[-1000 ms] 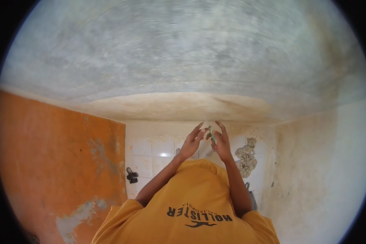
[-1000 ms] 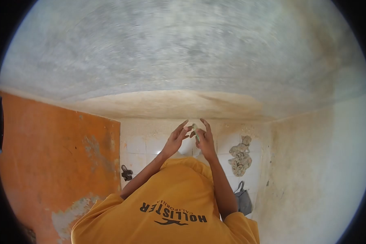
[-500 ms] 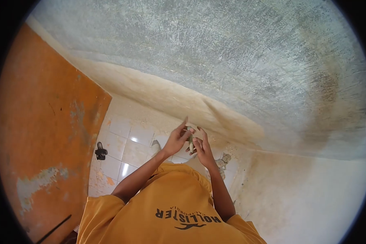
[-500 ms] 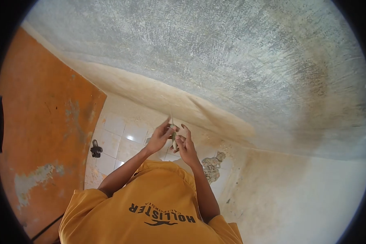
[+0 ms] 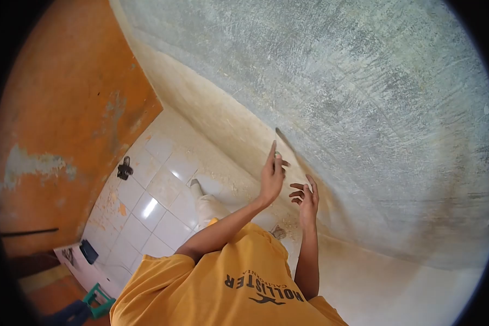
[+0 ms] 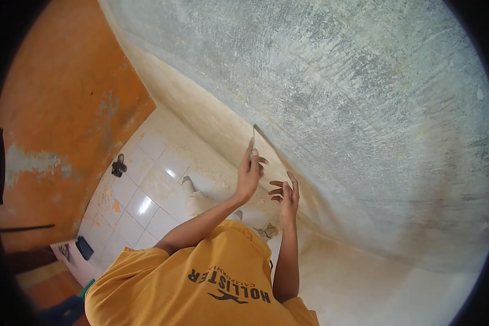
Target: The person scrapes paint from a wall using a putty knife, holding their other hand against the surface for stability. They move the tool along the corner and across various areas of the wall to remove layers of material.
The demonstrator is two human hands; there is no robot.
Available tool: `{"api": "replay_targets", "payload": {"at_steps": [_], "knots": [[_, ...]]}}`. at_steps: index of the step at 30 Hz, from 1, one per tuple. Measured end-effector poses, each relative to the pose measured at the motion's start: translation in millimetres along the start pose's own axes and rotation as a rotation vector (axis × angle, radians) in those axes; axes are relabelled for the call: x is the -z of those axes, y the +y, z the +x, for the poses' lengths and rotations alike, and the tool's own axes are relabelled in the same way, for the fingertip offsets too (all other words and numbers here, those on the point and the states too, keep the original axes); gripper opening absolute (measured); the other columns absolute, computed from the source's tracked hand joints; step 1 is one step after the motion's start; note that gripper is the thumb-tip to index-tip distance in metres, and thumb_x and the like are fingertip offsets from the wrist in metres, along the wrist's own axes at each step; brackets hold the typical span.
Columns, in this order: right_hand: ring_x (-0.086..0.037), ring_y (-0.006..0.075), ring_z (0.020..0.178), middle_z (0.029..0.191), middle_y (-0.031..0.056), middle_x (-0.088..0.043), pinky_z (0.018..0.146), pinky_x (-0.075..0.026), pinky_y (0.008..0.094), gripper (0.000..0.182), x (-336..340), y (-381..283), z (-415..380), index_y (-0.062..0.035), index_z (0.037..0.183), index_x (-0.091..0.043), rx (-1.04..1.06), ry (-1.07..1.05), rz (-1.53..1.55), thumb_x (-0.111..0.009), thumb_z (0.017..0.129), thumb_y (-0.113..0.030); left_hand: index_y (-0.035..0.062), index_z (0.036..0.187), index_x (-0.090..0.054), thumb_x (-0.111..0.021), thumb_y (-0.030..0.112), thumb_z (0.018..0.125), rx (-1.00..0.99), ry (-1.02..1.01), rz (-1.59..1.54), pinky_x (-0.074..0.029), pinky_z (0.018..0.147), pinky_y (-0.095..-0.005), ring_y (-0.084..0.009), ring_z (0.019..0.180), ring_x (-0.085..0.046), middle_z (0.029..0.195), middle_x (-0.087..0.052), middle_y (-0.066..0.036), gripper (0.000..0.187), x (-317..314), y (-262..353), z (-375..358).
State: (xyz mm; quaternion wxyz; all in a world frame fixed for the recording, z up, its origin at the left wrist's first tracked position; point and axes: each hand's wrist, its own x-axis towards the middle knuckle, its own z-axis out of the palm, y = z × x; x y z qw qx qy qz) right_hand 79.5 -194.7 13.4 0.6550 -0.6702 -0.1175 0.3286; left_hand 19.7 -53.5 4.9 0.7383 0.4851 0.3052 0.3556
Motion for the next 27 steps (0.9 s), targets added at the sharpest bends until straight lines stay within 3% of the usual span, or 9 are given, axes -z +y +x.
{"api": "replay_targets", "payload": {"at_steps": [3, 7, 11, 12, 15, 19, 22, 25, 27], "knots": [[-0.066, 0.0143, 0.077, 0.109, 0.0126, -0.072, 0.066, -0.051, 0.0268, 0.051, 22.0, -3.9, -1.7, -0.0091, 0.153, -0.038, -0.012, -0.017, -0.005, -0.049, 0.109, -0.031, 0.0126, 0.163, -0.026, -0.041, 0.033, 0.112, 0.050, -0.001, 0.075, -0.041, 0.048, -0.0222, -0.0047, 0.054, -0.042, 0.075, -0.055, 0.000, 0.057, -24.5, -14.8, -20.3], [-0.064, 0.0140, 0.079, 0.109, 0.0119, -0.070, 0.070, -0.050, 0.0279, 0.051, 40.7, -2.8, 3.8, -0.0095, 0.154, -0.039, 0.022, -0.038, -0.018, -0.048, 0.108, -0.029, 0.0130, 0.162, -0.032, -0.042, 0.029, 0.112, -0.160, 0.179, 0.149, -0.043, 0.051, -0.0271, -0.0079, 0.056, -0.045, 0.069, -0.051, -0.001, 0.054, -9.6, -32.5, 17.2], [-0.062, 0.0138, 0.080, 0.109, 0.0111, -0.069, 0.070, -0.048, 0.0272, 0.051, 43.6, -2.6, 10.3, -0.0109, 0.154, -0.039, 0.015, -0.054, 0.043, -0.048, 0.108, -0.030, 0.0123, 0.160, -0.034, -0.044, 0.036, 0.111, 0.052, 0.237, -0.149, -0.035, 0.045, -0.0217, -0.0051, 0.053, -0.038, 0.065, -0.039, 0.006, 0.056, 33.1, 32.7, 77.5], [-0.063, 0.0134, 0.079, 0.108, 0.0110, -0.070, 0.070, -0.048, 0.0273, 0.051, 42.2, -1.7, 15.2, -0.0102, 0.154, -0.040, 0.018, -0.065, 0.046, -0.048, 0.108, -0.030, 0.0153, 0.160, -0.036, -0.046, 0.035, 0.111, -0.003, 0.264, -0.026, -0.034, 0.046, -0.0228, -0.0050, 0.054, -0.036, 0.064, -0.037, 0.006, 0.054, 23.6, 25.3, 68.2], [-0.064, 0.0125, 0.077, 0.106, 0.0107, -0.071, 0.069, -0.049, 0.0276, 0.050, 31.7, 0.6, 25.9, -0.0085, 0.152, -0.041, 0.019, -0.096, 0.046, -0.049, 0.109, -0.031, 0.0172, 0.159, -0.037, -0.047, 0.034, 0.110, 0.097, 0.110, -0.060, -0.034, 0.046, -0.0244, -0.0059, 0.053, -0.035, 0.065, -0.038, 0.006, 0.053, 0.0, 22.2, 22.2], [-0.064, 0.0122, 0.077, 0.106, 0.0104, -0.071, 0.067, -0.049, 0.0272, 0.048, 16.1, -7.6, 36.4, -0.0078, 0.152, -0.041, 0.036, -0.143, 0.018, -0.048, 0.109, -0.028, 0.0164, 0.157, -0.041, -0.046, 0.036, 0.110, 0.081, 0.320, -0.073, -0.035, 0.047, -0.0241, -0.0072, 0.053, -0.037, 0.065, -0.040, 0.006, 0.051, 53.3, 30.0, 99.0], [-0.062, 0.0125, 0.078, 0.106, 0.0103, -0.070, 0.068, -0.048, 0.0271, 0.048, 6.1, -4.7, 43.2, -0.0086, 0.151, -0.043, 0.022, -0.167, -0.005, -0.050, 0.108, -0.030, 0.0166, 0.156, -0.043, -0.048, 0.036, 0.110, 0.093, 0.290, -0.189, -0.036, 0.046, -0.0243, -0.0072, 0.053, -0.038, 0.064, -0.040, 0.006, 0.050, 86.3, 54.2, 125.4], [-0.062, 0.0127, 0.078, 0.105, 0.0103, -0.069, 0.068, -0.048, 0.0272, 0.048, -5.1, 1.2, 50.0, -0.0088, 0.150, -0.045, -0.010, -0.185, -0.035, -0.050, 0.108, -0.030, 0.0151, 0.155, -0.045, -0.046, 0.034, 0.110, 0.061, 0.196, 0.045, -0.042, 0.046, -0.0260, -0.0087, 0.054, -0.046, 0.070, -0.050, 0.000, 0.050, 68.2, 37.2, 86.4], [-0.062, 0.0123, 0.077, 0.105, 0.0102, -0.070, 0.067, -0.048, 0.0270, 0.047, -17.9, 2.0, 58.5, -0.0082, 0.150, -0.045, -0.014, -0.192, -0.036, -0.049, 0.108, -0.029, 0.0151, 0.155, -0.045, -0.046, 0.034, 0.110, 0.116, 0.157, -0.016, -0.043, 0.047, -0.0264, -0.0084, 0.055, -0.046, 0.071, -0.050, -0.001, 0.050, 63.3, 42.2, 72.4]]}}
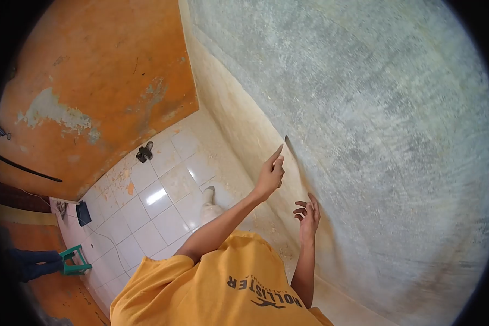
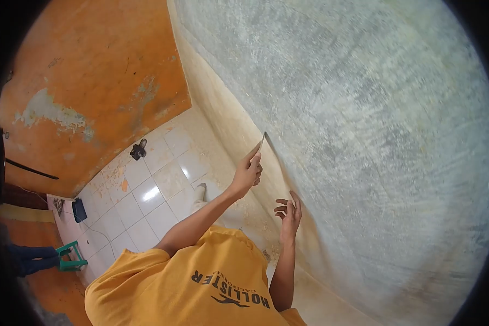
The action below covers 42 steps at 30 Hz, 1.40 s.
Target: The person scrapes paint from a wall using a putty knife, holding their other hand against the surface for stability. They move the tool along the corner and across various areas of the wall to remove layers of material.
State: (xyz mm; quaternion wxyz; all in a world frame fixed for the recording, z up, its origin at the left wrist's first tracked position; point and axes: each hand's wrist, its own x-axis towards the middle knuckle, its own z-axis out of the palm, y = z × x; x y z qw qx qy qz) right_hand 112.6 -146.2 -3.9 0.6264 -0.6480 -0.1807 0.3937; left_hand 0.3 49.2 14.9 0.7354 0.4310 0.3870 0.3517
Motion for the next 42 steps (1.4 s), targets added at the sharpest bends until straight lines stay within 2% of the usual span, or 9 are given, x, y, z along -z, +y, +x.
{"api": "replay_targets", "payload": {"at_steps": [6, 10, 19, 22, 25, 27, 32, 37, 42], "knots": [[-0.064, 0.0117, 0.076, 0.105, 0.0099, -0.071, 0.066, -0.050, 0.0268, 0.046, -43.6, -10.1, 21.2, -0.0069, 0.150, -0.044, 0.031, 0.004, 0.021, -0.048, 0.108, -0.026, 0.0200, 0.156, -0.044, -0.050, 0.034, 0.109, -0.033, 0.155, -0.145, -0.038, 0.046, -0.0244, -0.0073, 0.057, -0.041, 0.079, -0.047, -0.001, 0.049, 74.3, 66.1, 127.9], [-0.064, 0.0122, 0.076, 0.105, 0.0100, -0.071, 0.066, -0.050, 0.0268, 0.047, -75.8, -4.3, 43.6, -0.0060, 0.150, -0.043, 0.003, -0.029, 0.027, -0.049, 0.108, -0.026, 0.0254, 0.156, -0.044, -0.046, 0.035, 0.110, -0.014, 0.099, 0.089, -0.037, 0.047, -0.0229, -0.0066, 0.056, -0.039, 0.077, -0.045, 0.001, 0.047, 79.4, 61.6, 105.4], [-0.061, 0.0105, 0.072, 0.104, 0.0116, -0.070, 0.063, -0.048, 0.0253, 0.048, -149.3, -27.9, 88.2, -0.0048, 0.151, -0.041, 0.021, -0.112, -0.115, -0.048, 0.109, -0.027, 0.0252, 0.159, -0.040, -0.044, 0.032, 0.111, 0.197, -0.012, -0.156, -0.041, 0.052, -0.0251, -0.0084, 0.061, -0.040, 0.071, -0.042, 0.003, 0.049, 88.4, 98.5, 105.5], [-0.059, 0.0096, 0.070, 0.104, 0.0116, -0.070, 0.062, -0.047, 0.0245, 0.047, -162.1, -27.8, 92.7, -0.0050, 0.151, -0.042, 0.009, -0.106, -0.116, -0.048, 0.109, -0.025, 0.0208, 0.158, -0.042, -0.043, 0.029, 0.110, -0.015, 0.121, 0.079, -0.048, 0.064, -0.0290, -0.0113, 0.064, -0.047, 0.074, -0.051, -0.004, 0.048, 96.3, 81.7, 123.4], [-0.058, 0.0088, 0.070, 0.104, 0.0116, -0.070, 0.062, -0.047, 0.0239, 0.046, -164.2, -28.7, 99.2, -0.0051, 0.150, -0.043, 0.046, -0.091, -0.089, -0.048, 0.108, -0.023, 0.0194, 0.160, -0.038, -0.043, 0.036, 0.111, -0.286, 0.200, 0.176, -0.038, 0.047, -0.0254, -0.0074, 0.055, -0.038, 0.070, -0.043, 0.003, 0.051, 84.3, 54.2, 135.4], [-0.057, 0.0088, 0.070, 0.104, 0.0116, -0.070, 0.062, -0.045, 0.0239, 0.046, -165.4, -27.1, 99.2, -0.0053, 0.151, -0.043, 0.057, -0.068, -0.073, -0.048, 0.108, -0.022, 0.0146, 0.158, -0.039, -0.041, 0.030, 0.110, -0.266, 0.260, 0.277, -0.046, 0.068, -0.0301, -0.0121, 0.067, -0.050, 0.081, -0.055, -0.008, 0.050, 94.4, 44.7, 161.8], [-0.055, 0.0090, 0.070, 0.105, 0.0117, -0.069, 0.062, -0.041, 0.0242, 0.048, -165.4, -25.2, 95.3, -0.0058, 0.152, -0.042, 0.038, -0.026, -0.051, -0.048, 0.107, -0.020, 0.0116, 0.156, -0.043, -0.041, 0.029, 0.110, 0.029, 0.218, 0.013, -0.049, 0.058, -0.0346, -0.0126, 0.058, -0.049, 0.080, -0.059, -0.008, 0.049, 125.6, 112.3, 181.4], [-0.055, 0.0094, 0.070, 0.105, 0.0114, -0.068, 0.063, -0.042, 0.0245, 0.049, -167.4, -13.1, 104.7, -0.0055, 0.152, -0.041, -0.001, -0.042, -0.045, -0.049, 0.105, -0.018, 0.0141, 0.156, -0.043, -0.043, 0.031, 0.110, -0.056, 0.107, 0.107, -0.042, 0.046, -0.0308, -0.0087, 0.052, -0.042, 0.064, -0.046, 0.000, 0.049, 104.9, 86.0, 138.7], [-0.055, 0.0094, 0.071, 0.106, 0.0110, -0.068, 0.063, -0.042, 0.0246, 0.050, -173.0, -22.8, 111.4, -0.0051, 0.152, -0.042, 0.038, -0.115, -0.059, -0.050, 0.104, -0.016, 0.0134, 0.156, -0.044, -0.043, 0.032, 0.110, -0.008, 0.205, -0.006, -0.044, 0.047, -0.0307, -0.0097, 0.051, -0.045, 0.065, -0.048, 0.000, 0.049, 146.4, 113.3, 206.4]]}}
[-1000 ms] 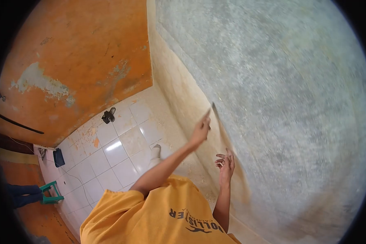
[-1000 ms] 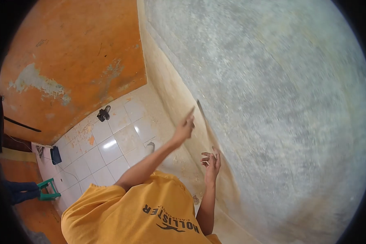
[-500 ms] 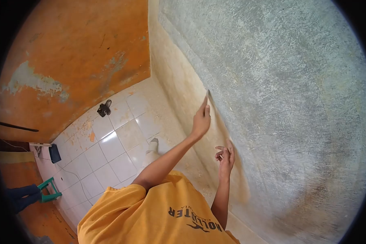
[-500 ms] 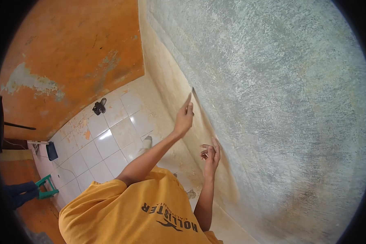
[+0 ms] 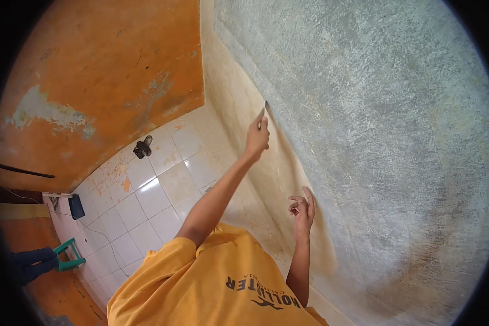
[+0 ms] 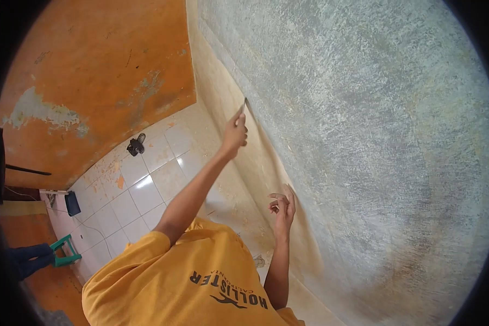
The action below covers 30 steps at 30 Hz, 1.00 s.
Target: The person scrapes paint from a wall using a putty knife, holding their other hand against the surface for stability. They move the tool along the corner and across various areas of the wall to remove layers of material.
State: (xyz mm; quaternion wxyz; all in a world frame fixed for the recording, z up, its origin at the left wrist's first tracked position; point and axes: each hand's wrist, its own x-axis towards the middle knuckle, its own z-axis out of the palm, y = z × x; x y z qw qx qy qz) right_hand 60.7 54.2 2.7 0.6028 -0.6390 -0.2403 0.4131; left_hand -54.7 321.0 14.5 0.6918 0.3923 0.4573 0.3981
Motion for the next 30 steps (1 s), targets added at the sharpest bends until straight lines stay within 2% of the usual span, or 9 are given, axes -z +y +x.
{"api": "replay_targets", "payload": {"at_steps": [5, 8, 14, 17, 18, 20, 23, 27, 30], "knots": [[-0.056, 0.0090, 0.071, 0.107, 0.0110, -0.068, 0.064, -0.043, 0.0248, 0.048, -10.1, -16.0, 17.8, -0.0046, 0.151, -0.042, 0.009, -0.006, -0.018, -0.048, 0.105, -0.015, 0.0154, 0.155, -0.046, -0.043, 0.032, 0.110, -0.135, -0.038, 0.194, -0.045, 0.044, -0.0303, -0.0098, 0.049, -0.046, 0.064, -0.046, 0.000, 0.048, -7.3, -22.4, -34.0], [-0.059, 0.0100, 0.071, 0.105, 0.0116, -0.070, 0.063, -0.047, 0.0237, 0.045, -20.2, -18.4, 29.2, -0.0050, 0.150, -0.044, 0.046, -0.049, -0.025, -0.049, 0.106, -0.017, 0.0167, 0.155, -0.047, -0.046, 0.035, 0.110, -0.083, -0.083, 0.078, -0.041, 0.041, -0.0270, -0.0076, 0.046, -0.042, 0.060, -0.039, 0.004, 0.049, -21.9, -8.2, -66.0], [-0.062, 0.0114, 0.084, 0.115, 0.0115, -0.069, 0.066, -0.048, 0.0233, 0.045, -46.3, -39.7, 36.6, -0.0048, 0.148, -0.047, 0.092, -0.009, -0.153, -0.051, 0.107, -0.024, 0.0154, 0.155, -0.047, -0.044, 0.033, 0.110, -0.082, 0.045, 0.035, -0.043, 0.045, -0.0319, -0.0107, 0.051, -0.046, 0.066, -0.047, -0.003, 0.048, 13.1, 21.3, 32.4], [-0.065, 0.0171, 0.103, 0.125, 0.0128, -0.067, 0.075, -0.052, 0.0275, 0.042, -52.8, -34.2, 48.0, -0.0048, 0.145, -0.050, 0.129, 0.050, -0.202, -0.050, 0.107, -0.023, 0.0133, 0.154, -0.046, -0.045, 0.032, 0.109, -0.174, -0.004, 0.154, -0.049, 0.057, -0.0332, -0.0134, 0.061, -0.052, 0.072, -0.053, -0.005, 0.049, 12.7, -1.6, 12.7], [-0.064, 0.0193, 0.110, 0.128, 0.0139, -0.066, 0.081, -0.053, 0.0295, 0.042, -56.4, -34.0, 52.5, -0.0028, 0.144, -0.051, 0.132, 0.063, -0.230, -0.050, 0.108, -0.023, 0.0122, 0.155, -0.045, -0.045, 0.029, 0.109, -0.196, -0.029, 0.210, -0.050, 0.069, -0.0338, -0.0148, 0.068, -0.054, 0.080, -0.059, -0.007, 0.048, 8.9, -16.2, -0.6], [-0.061, 0.0235, 0.122, 0.133, 0.0161, -0.065, 0.092, -0.053, 0.0337, 0.041, -60.8, -32.8, 58.8, 0.0011, 0.141, -0.054, 0.134, 0.098, -0.286, -0.049, 0.108, -0.021, 0.0128, 0.155, -0.044, -0.045, 0.027, 0.109, -0.189, -0.053, 0.156, -0.049, 0.073, -0.0339, -0.0148, 0.073, -0.054, 0.085, -0.061, -0.008, 0.048, 3.5, -26.1, -15.4], [-0.060, 0.0263, 0.128, 0.135, 0.0184, -0.064, 0.106, -0.047, 0.0363, 0.039, -57.8, -24.5, 70.6, 0.0071, 0.136, -0.057, 0.216, 0.091, -0.362, -0.047, 0.108, -0.019, 0.0138, 0.156, -0.043, -0.045, 0.029, 0.110, -0.095, -0.068, 0.115, -0.048, 0.068, -0.0322, -0.0131, 0.067, -0.052, 0.082, -0.060, -0.007, 0.049, 10.8, 2.6, -10.8], [-0.063, 0.0261, 0.124, 0.131, 0.0195, -0.066, 0.111, -0.044, 0.0348, 0.037, -58.4, -22.3, 73.5, 0.0099, 0.130, -0.061, 0.217, 0.132, -0.318, -0.046, 0.108, -0.016, 0.0101, 0.156, -0.043, -0.043, 0.032, 0.110, 0.052, -0.018, 0.014, -0.049, 0.067, -0.0327, -0.0150, 0.063, -0.052, 0.081, -0.063, -0.010, 0.050, 32.7, 50.0, 43.0], [-0.064, 0.0263, 0.122, 0.127, 0.0194, -0.068, 0.110, -0.044, 0.0352, 0.036, -61.3, -18.7, 74.4, 0.0098, 0.128, -0.063, 0.229, 0.178, -0.330, -0.046, 0.108, -0.015, 0.0075, 0.155, -0.043, -0.043, 0.030, 0.110, -0.140, 0.054, 0.073, -0.051, 0.071, -0.0331, -0.0163, 0.066, -0.055, 0.088, -0.068, -0.015, 0.050, 27.1, 37.3, 57.8]]}}
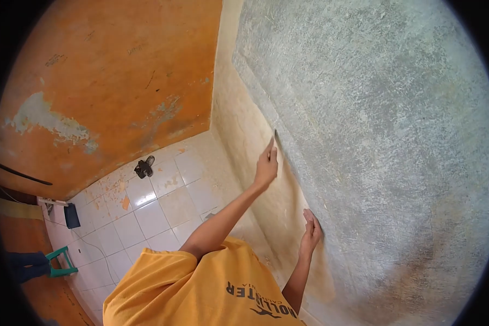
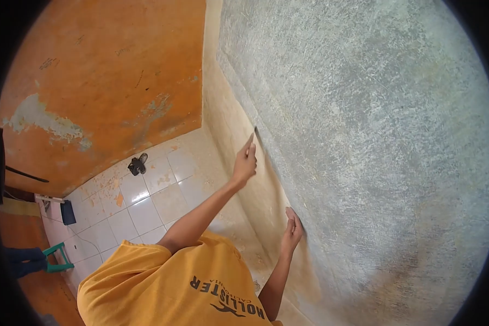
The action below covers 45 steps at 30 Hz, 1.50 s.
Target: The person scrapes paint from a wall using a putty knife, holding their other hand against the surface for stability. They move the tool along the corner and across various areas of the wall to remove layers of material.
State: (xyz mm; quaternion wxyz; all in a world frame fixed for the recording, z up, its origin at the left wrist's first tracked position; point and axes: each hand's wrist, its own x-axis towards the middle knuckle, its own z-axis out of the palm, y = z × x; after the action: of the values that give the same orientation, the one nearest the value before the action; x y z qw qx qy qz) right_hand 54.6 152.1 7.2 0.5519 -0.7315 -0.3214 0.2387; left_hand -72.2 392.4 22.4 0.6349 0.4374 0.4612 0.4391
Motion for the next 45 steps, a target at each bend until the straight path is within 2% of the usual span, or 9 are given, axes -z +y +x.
{"api": "replay_targets", "payload": {"at_steps": [3, 10, 11, 20, 23, 27, 35, 39, 45], "knots": [[-0.065, 0.0261, 0.121, 0.126, 0.0195, -0.069, 0.110, -0.045, 0.0359, 0.035, -4.2, 3.1, -2.5, 0.0102, 0.127, -0.064, -0.014, 0.036, -0.007, -0.046, 0.108, -0.014, 0.0071, 0.155, -0.043, -0.042, 0.028, 0.111, -0.104, -0.068, 0.072, -0.049, 0.073, -0.0306, -0.0151, 0.070, -0.053, 0.093, -0.067, -0.016, 0.049, -15.7, -26.1, -61.4], [-0.064, 0.0269, 0.121, 0.126, 0.0201, -0.069, 0.109, -0.045, 0.0366, 0.035, -10.5, 0.5, -0.4, 0.0090, 0.127, -0.064, -0.002, 0.072, -0.024, -0.047, 0.108, -0.015, 0.0147, 0.162, -0.032, -0.043, 0.031, 0.111, 0.272, -0.248, -0.153, -0.042, 0.052, -0.0268, -0.0074, 0.059, -0.040, 0.068, -0.041, 0.002, 0.054, -6.5, 8.0, -74.2], [-0.064, 0.0268, 0.121, 0.127, 0.0195, -0.069, 0.109, -0.045, 0.0367, 0.035, -11.5, -4.1, 0.0, 0.0085, 0.128, -0.064, 0.001, 0.071, -0.032, -0.048, 0.108, -0.016, 0.0158, 0.163, -0.029, -0.043, 0.032, 0.111, 0.232, -0.240, -0.178, -0.039, 0.047, -0.0270, -0.0061, 0.056, -0.037, 0.066, -0.038, 0.003, 0.055, -8.4, 6.3, -73.9], [-0.060, 0.0244, 0.128, 0.135, 0.0136, -0.065, 0.108, -0.043, 0.0367, 0.037, 18.7, 15.2, -17.8, 0.0019, 0.136, -0.061, -0.024, 0.018, -0.008, -0.051, 0.106, -0.018, 0.0152, 0.162, -0.032, -0.041, 0.032, 0.112, -0.032, -0.162, 0.002, -0.041, 0.051, -0.0272, -0.0069, 0.057, -0.038, 0.067, -0.040, 0.002, 0.054, -34.3, -36.0, -102.9], [-0.060, 0.0239, 0.128, 0.136, 0.0122, -0.065, 0.107, -0.043, 0.0378, 0.038, 30.9, 18.5, -26.0, -0.0002, 0.137, -0.060, -0.048, 0.003, -0.001, -0.051, 0.107, -0.021, 0.0159, 0.161, -0.034, -0.042, 0.033, 0.111, 0.151, -0.210, -0.065, -0.042, 0.052, -0.0273, -0.0075, 0.056, -0.039, 0.067, -0.042, 0.002, 0.054, -21.0, -14.1, -86.2], [-0.060, 0.0255, 0.127, 0.133, 0.0185, -0.065, 0.113, -0.042, 0.0354, 0.036, 38.0, 5.8, -35.6, 0.0084, 0.134, -0.059, -0.098, 0.019, 0.026, -0.050, 0.108, -0.015, 0.0177, 0.161, -0.033, -0.044, 0.037, 0.110, 0.179, -0.211, -0.105, -0.042, 0.050, -0.0272, -0.0076, 0.055, -0.039, 0.066, -0.042, 0.003, 0.055, -31.2, -24.6, -109.0], [-0.059, 0.0264, 0.129, 0.136, 0.0185, -0.063, 0.113, -0.042, 0.0377, 0.039, 50.7, 17.2, -41.2, 0.0056, 0.137, -0.058, -0.081, -0.020, 0.064, -0.049, 0.108, -0.019, 0.0183, 0.160, -0.037, -0.043, 0.039, 0.110, 0.277, -0.285, -0.135, -0.042, 0.048, -0.0281, -0.0089, 0.055, -0.043, 0.066, -0.043, 0.001, 0.054, -15.9, -13.0, -101.9], [-0.055, 0.0255, 0.133, 0.141, 0.0098, -0.061, 0.108, -0.044, 0.0427, 0.044, 49.0, 21.1, -43.4, -0.0044, 0.143, -0.056, -0.133, -0.049, 0.040, -0.050, 0.108, -0.030, 0.0158, 0.158, -0.041, -0.044, 0.041, 0.110, 0.029, -0.186, 0.012, -0.042, 0.047, -0.0281, -0.0089, 0.055, -0.047, 0.066, -0.045, 0.001, 0.054, -43.4, -35.9, -135.3], [-0.056, 0.0256, 0.131, 0.142, 0.0092, -0.060, 0.107, -0.045, 0.0440, 0.045, 44.9, 14.0, -49.0, -0.0055, 0.144, -0.056, -0.175, -0.013, 0.133, -0.052, 0.107, -0.032, 0.0139, 0.158, -0.040, -0.043, 0.042, 0.110, 0.130, -0.133, -0.041, -0.044, 0.047, -0.0291, -0.0081, 0.056, -0.047, 0.065, -0.045, 0.001, 0.056, -14.0, -14.6, -58.8]]}}
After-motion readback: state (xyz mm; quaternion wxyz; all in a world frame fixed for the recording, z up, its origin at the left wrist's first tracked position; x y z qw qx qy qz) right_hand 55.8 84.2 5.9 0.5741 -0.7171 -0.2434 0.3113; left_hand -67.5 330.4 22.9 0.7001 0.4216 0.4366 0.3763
